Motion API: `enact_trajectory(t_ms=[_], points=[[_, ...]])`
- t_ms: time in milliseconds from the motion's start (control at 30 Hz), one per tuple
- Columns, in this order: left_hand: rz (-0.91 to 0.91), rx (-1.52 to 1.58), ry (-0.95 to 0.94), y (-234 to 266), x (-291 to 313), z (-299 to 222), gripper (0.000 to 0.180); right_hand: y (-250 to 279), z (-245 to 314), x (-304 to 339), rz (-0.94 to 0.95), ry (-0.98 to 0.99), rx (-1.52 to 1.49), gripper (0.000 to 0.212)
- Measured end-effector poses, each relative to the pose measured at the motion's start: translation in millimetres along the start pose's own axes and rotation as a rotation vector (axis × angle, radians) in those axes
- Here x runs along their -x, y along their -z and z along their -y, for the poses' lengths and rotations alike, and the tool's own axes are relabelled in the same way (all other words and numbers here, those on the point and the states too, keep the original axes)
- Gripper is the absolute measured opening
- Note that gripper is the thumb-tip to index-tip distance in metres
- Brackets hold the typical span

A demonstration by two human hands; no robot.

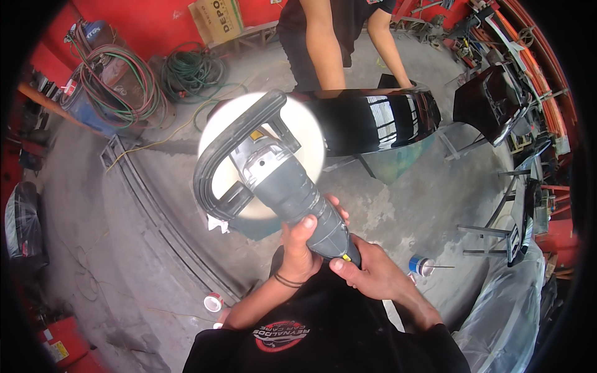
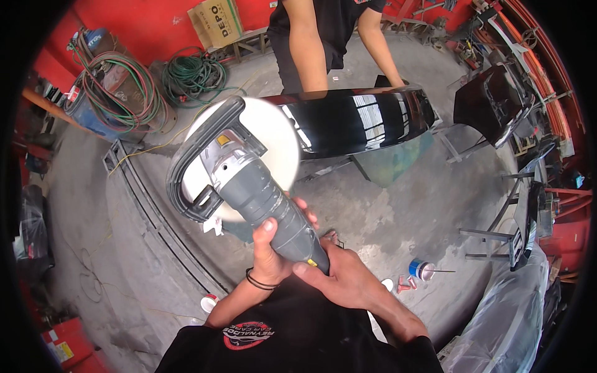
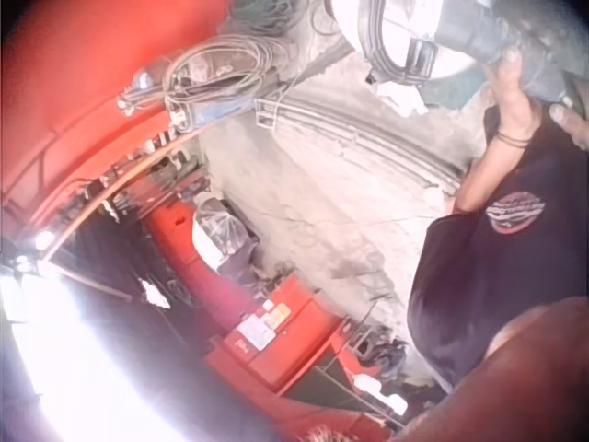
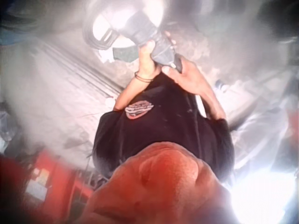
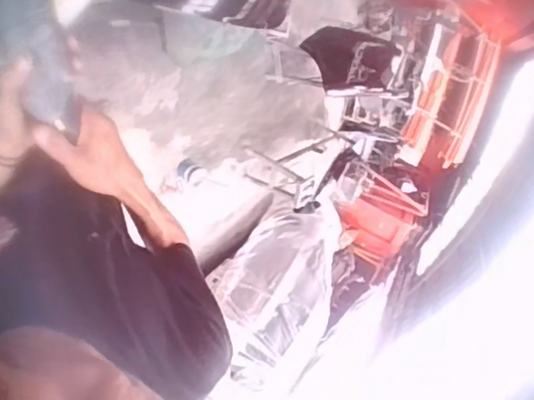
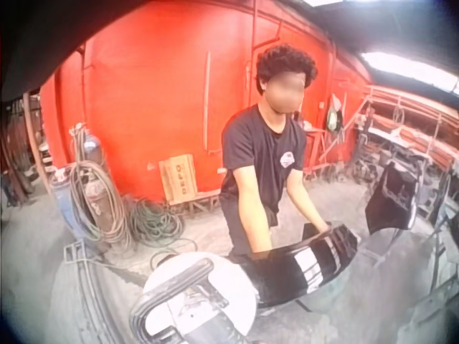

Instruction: The person uses a rotary polisher with a white pad to buff the surface of a black car bumper held by a coworker. The person moves the tool across the curved surface in overlapping passes while the coworker repositions the bumper as needed.

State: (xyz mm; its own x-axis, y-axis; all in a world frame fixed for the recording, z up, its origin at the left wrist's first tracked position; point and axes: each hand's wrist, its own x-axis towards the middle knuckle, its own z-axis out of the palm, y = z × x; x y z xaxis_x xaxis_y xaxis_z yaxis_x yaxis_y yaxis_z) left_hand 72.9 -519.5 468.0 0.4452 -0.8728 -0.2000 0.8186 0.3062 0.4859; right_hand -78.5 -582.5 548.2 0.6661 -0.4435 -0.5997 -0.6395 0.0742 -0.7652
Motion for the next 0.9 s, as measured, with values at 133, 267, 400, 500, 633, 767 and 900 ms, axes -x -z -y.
enact_trajectory(t_ms=[133, 267, 400, 500, 633, 767, 900], points=[[0.046, -0.013, -0.009, -7.8, 1.4, 11.8, 0.063, 13.4, -19.4, 9.1, 0.033, -0.013, -0.147, 0.072], [0.103, -0.109, 0.07, -29.5, -5.4, 32.2, 0.074, 34.4, -32.9, 25.9, -0.031, 0.086, -0.257, 0.076], [0.203, -0.178, 0.162, -53.1, -10.9, 57.5, 0.064, 44.8, -56.2, 48.2, -0.143, 0.152, -0.34, 0.082], [0.254, -0.228, 0.21, -67.8, -16.3, 68.9, 0.056, 45.2, -84.9, 57.7, -0.195, 0.178, -0.423, 0.085], [0.313, -0.265, 0.268, -75.2, -23.1, 83.0, 0.052, 38.7, -95.5, 61.5, -0.296, 0.183, -0.499, 0.089], [0.326, -0.275, 0.302, -69.1, -21.8, 77.1, 0.052, 27.1, -94.6, 62.2, -0.333, 0.148, -0.517, 0.093], [0.336, -0.263, 0.315, -57.9, -18.7, 57.5, 0.053, 7.7, -79.4, 58.4, -0.364, 0.139, -0.545, 0.091]])
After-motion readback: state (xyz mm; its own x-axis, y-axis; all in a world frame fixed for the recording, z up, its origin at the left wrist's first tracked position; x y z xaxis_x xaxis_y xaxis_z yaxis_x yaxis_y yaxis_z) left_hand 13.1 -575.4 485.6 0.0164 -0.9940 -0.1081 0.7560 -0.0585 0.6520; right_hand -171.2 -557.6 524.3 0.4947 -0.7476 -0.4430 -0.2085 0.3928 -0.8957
